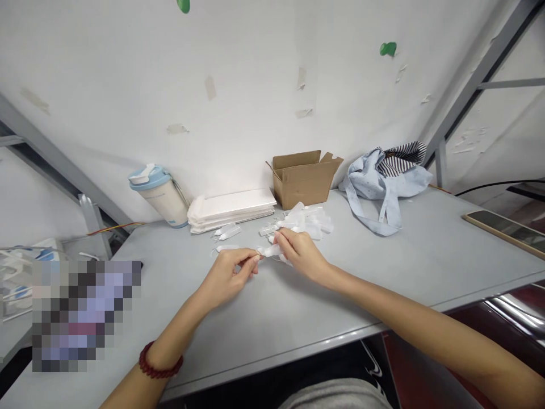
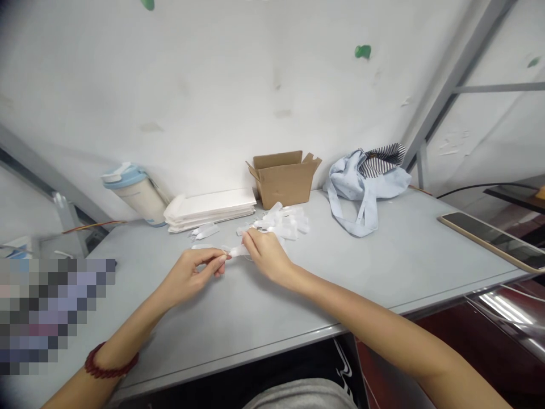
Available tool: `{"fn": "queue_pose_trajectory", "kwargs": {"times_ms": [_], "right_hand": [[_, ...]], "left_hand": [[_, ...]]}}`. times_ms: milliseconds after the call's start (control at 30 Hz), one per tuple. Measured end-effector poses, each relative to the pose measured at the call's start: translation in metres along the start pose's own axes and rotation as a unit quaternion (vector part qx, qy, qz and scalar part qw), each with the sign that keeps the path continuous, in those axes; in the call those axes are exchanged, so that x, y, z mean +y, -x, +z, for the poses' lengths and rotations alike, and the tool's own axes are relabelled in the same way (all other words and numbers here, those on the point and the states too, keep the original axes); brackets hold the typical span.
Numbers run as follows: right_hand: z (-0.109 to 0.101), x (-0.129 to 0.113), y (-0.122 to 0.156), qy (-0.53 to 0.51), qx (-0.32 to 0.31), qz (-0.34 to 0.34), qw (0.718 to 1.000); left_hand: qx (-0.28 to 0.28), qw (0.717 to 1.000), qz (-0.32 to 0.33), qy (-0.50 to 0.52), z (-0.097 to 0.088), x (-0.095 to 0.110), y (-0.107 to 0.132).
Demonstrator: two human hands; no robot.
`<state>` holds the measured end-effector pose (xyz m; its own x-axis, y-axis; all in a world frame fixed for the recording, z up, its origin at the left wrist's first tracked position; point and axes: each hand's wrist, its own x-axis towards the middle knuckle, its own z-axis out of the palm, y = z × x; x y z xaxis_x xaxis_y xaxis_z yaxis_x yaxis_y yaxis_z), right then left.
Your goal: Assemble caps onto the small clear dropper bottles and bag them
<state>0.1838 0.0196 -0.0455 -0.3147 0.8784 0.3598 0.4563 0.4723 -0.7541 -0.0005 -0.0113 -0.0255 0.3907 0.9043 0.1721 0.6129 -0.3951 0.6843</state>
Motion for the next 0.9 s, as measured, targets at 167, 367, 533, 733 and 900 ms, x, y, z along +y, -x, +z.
{"fn": "queue_pose_trajectory", "kwargs": {"times_ms": [167, 367, 533, 733, 900], "right_hand": [[0.0, -0.001, 0.002, -0.006, 0.005, 0.011, 1.0], [-0.003, -0.005, -0.001, -0.021, 0.009, 0.019, 1.0], [-0.009, -0.009, -0.005, -0.055, 0.02, 0.031, 0.998], [-0.012, -0.008, -0.006, -0.052, 0.021, 0.032, 0.998], [-0.006, -0.006, -0.002, -0.04, 0.027, 0.029, 0.998]], "left_hand": [[0.009, 1.0, -0.008, 0.011, 0.004, 0.002, 0.001], [0.011, 0.999, -0.022, 0.036, 0.001, 0.001, -0.001], [0.003, 0.998, -0.02, 0.063, 0.003, -0.001, -0.005], [0.03, 0.997, -0.012, 0.075, 0.002, 0.001, -0.005], [0.053, 0.995, -0.019, 0.085, 0.0, 0.004, -0.004]]}}
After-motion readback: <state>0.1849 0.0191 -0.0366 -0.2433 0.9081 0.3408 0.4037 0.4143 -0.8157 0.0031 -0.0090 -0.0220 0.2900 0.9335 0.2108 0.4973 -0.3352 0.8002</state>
